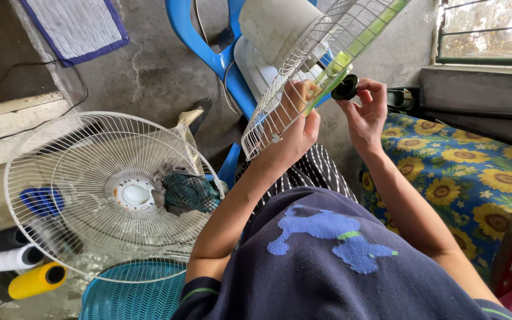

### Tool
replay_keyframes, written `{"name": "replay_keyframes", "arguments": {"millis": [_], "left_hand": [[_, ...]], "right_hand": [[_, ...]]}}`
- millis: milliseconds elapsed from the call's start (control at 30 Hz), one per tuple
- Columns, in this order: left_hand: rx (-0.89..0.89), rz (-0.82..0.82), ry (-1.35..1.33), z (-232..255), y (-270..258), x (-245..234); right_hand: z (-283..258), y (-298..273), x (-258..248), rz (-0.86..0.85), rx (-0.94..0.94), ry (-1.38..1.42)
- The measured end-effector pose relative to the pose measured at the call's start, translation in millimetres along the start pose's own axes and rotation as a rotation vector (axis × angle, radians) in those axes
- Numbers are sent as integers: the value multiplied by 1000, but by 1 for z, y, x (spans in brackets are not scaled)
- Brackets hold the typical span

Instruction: The person wipes the fan blades and the front metal cage of a standing fan using a cloth. They rotate the fan head to reach different areas and continue wiping the cage thoroughly.

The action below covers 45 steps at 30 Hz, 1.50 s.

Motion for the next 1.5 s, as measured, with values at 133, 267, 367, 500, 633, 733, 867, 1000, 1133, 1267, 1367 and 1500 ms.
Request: {"name": "replay_keyframes", "arguments": {"millis": [133, 267, 367, 500, 633, 733, 867, 1000, 1133, 1267, 1367, 1500], "left_hand": [[-10, -27, 51, 0, 1, -2], [-1, -28, 112, 4, 1, -10], [4, -31, 96, 6, 3, -14], [11, -15, 70, 7, 0, -13], [-18, -37, 71, 3, -5, -4], [-37, -16, 45, -1, -7, 4], [-76, -12, 63, -8, -12, 14], [-97, 9, 46, -11, -16, 18], [-204, -39, -74, -19, -19, 26], [-203, -26, -16, -27, -23, 32], [-55, 104, 102, -26, -25, 29], [-55, 118, 125, -27, -25, 32]], "right_hand": [[-7, 2, 6, 0, 3, -94], [-18, 2, 15, -13, -60, -241], [-28, 4, 26, -41, -170, -452], [-38, 4, 29, -59, -251, -623], [-30, 8, 21, 3, -113, -649], [-24, 8, 14, 46, -63, -581], [-23, 10, 14, -12, -117, -548], [-27, 14, 18, -85, -101, -530], [-28, 18, 15, -11, -25, -361], [-34, 15, 13, -82, -225, -355], [-5, 27, -7, -8, 114, -382], [33, 34, -25, -73, 634, -206]]}}
Point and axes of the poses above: each hand's wrist, its own y-axis towards the middle knuckle, its own x-axis out of the palm, z = x × y, the point moved 6 cm from there along y, towards the middle knuckle, and after that the axes turned 12 degrees about y, right-handed, at the moved point
